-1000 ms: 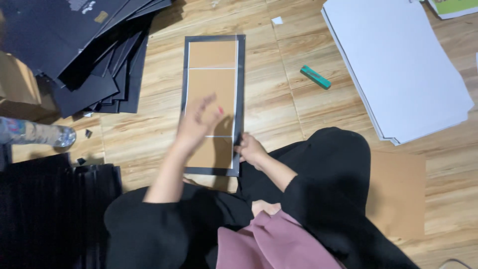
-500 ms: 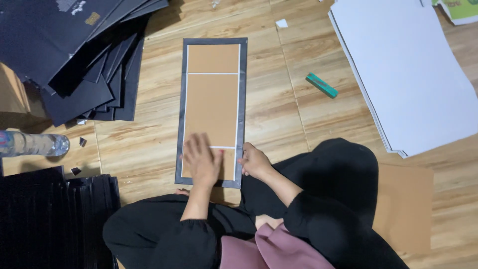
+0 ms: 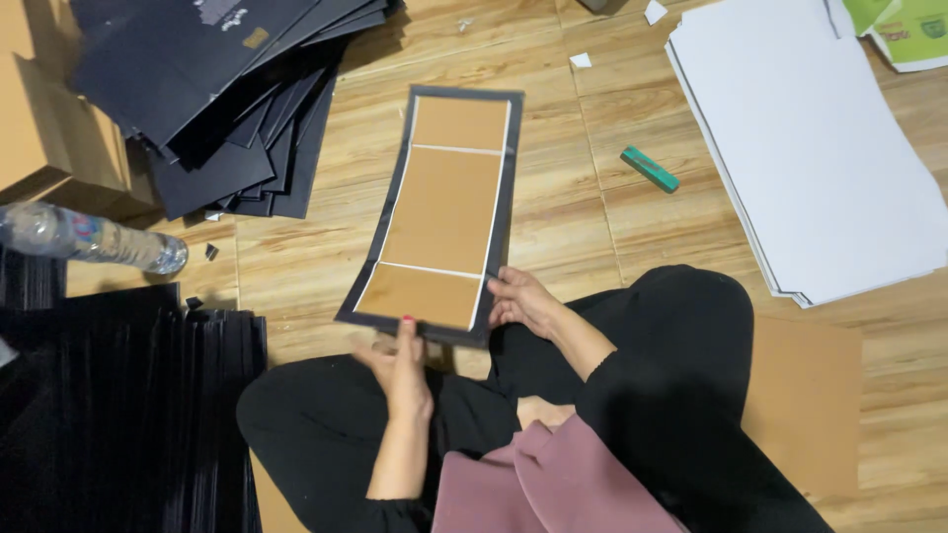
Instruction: Smoothing and folding printed cardboard folders before stacking them.
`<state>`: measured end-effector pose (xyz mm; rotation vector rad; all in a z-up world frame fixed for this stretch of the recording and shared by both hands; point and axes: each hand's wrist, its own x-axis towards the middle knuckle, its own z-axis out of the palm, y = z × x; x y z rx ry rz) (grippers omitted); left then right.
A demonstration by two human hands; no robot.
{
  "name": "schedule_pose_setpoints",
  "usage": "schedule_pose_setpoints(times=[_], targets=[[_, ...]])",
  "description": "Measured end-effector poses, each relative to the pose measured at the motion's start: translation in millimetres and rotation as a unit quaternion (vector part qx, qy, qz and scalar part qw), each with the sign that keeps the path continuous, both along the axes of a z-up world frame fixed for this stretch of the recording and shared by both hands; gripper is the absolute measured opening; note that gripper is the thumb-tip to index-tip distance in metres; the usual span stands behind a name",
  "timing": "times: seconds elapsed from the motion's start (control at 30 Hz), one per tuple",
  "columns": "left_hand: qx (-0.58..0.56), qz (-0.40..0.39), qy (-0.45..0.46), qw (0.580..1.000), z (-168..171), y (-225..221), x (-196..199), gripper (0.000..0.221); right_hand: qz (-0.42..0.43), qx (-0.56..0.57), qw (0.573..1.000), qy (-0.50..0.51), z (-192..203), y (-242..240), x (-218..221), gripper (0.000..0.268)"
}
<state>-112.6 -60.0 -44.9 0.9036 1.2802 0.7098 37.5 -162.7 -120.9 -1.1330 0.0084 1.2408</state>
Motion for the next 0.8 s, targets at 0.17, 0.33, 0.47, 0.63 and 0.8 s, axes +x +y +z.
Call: schedule_pose_setpoints(times=[0.17,0.33,0.47,0.63,0.8], targets=[[0.042,-0.047,-0.044,0.997,17.6,-14.2,-16.6,0.051,0.099,0.017,0.995,-0.011,40.5,-19.5,-27.9,0.031],[0.098,-0.072,-0.046,0.992,36.6,12.3,-56.8,0.038,-0.014,-0.004,0.994,-0.11,22.9,-32.9,-31.5,0.065],[0.11,-0.082,-0.041,0.99,67.7,36.4,-103.9,0.035,-0.191,-0.107,0.817,-0.533,79.5,-46.9,-28.2,0.061],[0.054,-0.098,-0.036,0.993,138.2,19.6,-141.3,0.047,0.18,-0.189,0.569,-0.78,72.8,-58.0,-43.5,0.081],[-0.001,-0.101,-0.052,0.994,166.1,12.4,-154.3,0.047,0.14,-0.101,0.565,-0.807,62.9,-55.5,-24.8,0.017]])
